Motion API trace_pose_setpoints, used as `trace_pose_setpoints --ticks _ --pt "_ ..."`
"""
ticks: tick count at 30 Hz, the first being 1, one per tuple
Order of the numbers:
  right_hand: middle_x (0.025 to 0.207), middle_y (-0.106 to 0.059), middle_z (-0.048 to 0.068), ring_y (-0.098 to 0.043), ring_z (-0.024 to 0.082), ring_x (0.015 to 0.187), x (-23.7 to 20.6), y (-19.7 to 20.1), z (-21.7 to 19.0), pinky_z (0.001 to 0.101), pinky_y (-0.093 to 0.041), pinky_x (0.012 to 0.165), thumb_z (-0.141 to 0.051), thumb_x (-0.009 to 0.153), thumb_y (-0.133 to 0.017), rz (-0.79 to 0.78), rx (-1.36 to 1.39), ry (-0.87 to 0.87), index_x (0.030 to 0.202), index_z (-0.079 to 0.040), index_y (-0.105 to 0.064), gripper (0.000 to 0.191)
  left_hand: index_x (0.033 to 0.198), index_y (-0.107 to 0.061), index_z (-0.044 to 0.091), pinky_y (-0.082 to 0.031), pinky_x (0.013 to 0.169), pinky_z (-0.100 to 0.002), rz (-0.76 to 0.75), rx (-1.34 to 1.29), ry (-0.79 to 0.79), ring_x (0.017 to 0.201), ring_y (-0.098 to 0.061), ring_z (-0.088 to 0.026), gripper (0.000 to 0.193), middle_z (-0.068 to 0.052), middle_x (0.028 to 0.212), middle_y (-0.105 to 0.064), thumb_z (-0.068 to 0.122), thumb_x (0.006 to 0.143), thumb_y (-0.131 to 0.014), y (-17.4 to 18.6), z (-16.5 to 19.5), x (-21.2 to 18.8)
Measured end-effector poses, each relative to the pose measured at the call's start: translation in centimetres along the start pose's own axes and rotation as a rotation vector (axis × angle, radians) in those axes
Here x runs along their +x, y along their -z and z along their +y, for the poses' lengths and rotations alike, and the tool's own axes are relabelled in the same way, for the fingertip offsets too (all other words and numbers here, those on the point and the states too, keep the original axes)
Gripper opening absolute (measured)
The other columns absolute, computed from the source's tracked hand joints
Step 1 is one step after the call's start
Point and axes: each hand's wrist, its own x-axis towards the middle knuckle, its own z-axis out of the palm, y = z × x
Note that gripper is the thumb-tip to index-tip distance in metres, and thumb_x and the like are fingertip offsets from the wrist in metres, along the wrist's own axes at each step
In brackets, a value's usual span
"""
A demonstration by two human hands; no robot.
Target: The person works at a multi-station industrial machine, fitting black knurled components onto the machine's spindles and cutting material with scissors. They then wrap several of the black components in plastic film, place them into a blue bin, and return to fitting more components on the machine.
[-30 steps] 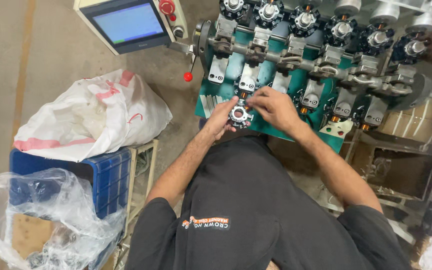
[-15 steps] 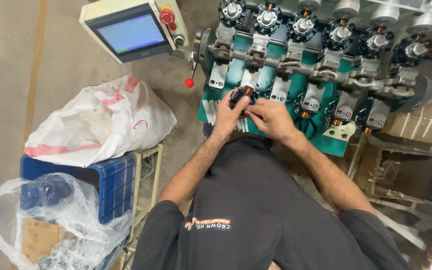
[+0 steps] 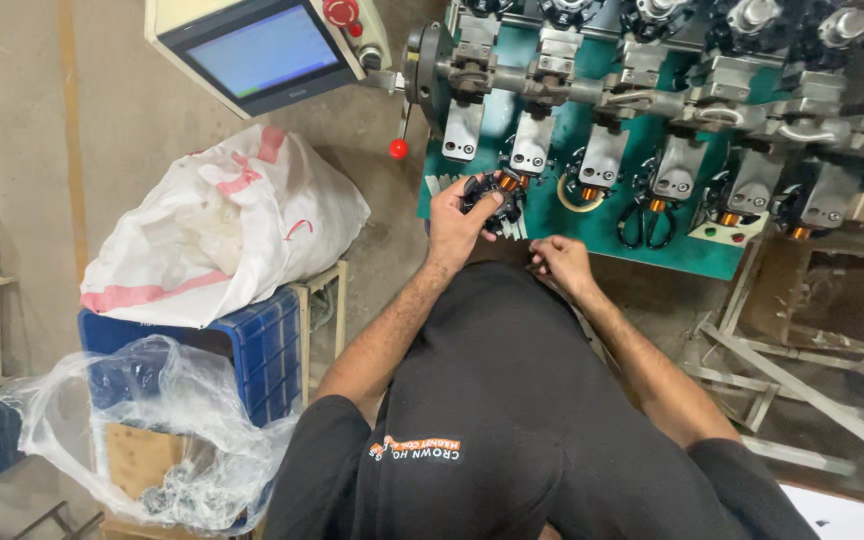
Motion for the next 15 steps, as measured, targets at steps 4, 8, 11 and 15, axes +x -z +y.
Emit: trace_pose_setpoints --ticks 4,8,11,15 --pt "0.07 -0.066 0.002 -0.056 0.006 0.052 1.3 -0.6 1.6 0.0219 -0.042 0.048 -0.021 0.099 -0.069 -0.052 -0.051 0.066 0.089 -0.001 -0.072 0.023 0.126 -0.068 -0.002 -0.063 0.061 -0.027 -0.052 -0.019 -0.08 0.085 -0.065 -0.006 0.031 -0.001 0.102 -0.07 0.006 0.096 -0.071 1.8 0.2 -0.8" --pt "0.071 -0.066 0.004 -0.057 0.007 0.053 0.6 -1.1 -0.2 0.024 -0.046 0.049 -0.021 0.098 -0.071 -0.005 -0.145 0.064 0.089 0.003 -0.071 0.026 0.121 -0.065 -0.001 -0.064 0.064 -0.028 -0.091 -0.052 -0.14 0.085 -0.067 -0.008 0.026 -0.003 0.102 -0.069 0.004 0.096 -0.07 2.2 0.8 -1.1" --pt "0.08 -0.067 0.002 -0.057 0.006 0.059 -3.2 -2.5 -3.7 0.0233 -0.047 0.053 -0.015 0.099 -0.07 0.122 -0.18 0.33 0.108 0.001 -0.069 0.019 0.119 -0.065 0.001 -0.062 0.067 -0.03 -0.094 0.05 -0.11 0.084 -0.068 -0.01 0.024 -0.005 0.1 -0.07 0.004 0.096 -0.07 2.1 2.0 -1.3" --pt "0.098 -0.062 0.006 -0.063 0.008 0.068 -9.0 -3.1 -10.8 0.0234 -0.053 0.068 0.0 0.089 -0.056 -0.031 -0.315 0.77 0.152 -0.006 -0.051 0.063 0.125 -0.066 0.005 -0.058 0.086 -0.034 -0.224 0.577 -0.344 0.102 -0.07 -0.022 0.034 -0.01 0.113 -0.071 0.001 0.092 -0.072 2.3 4.2 -2.2"
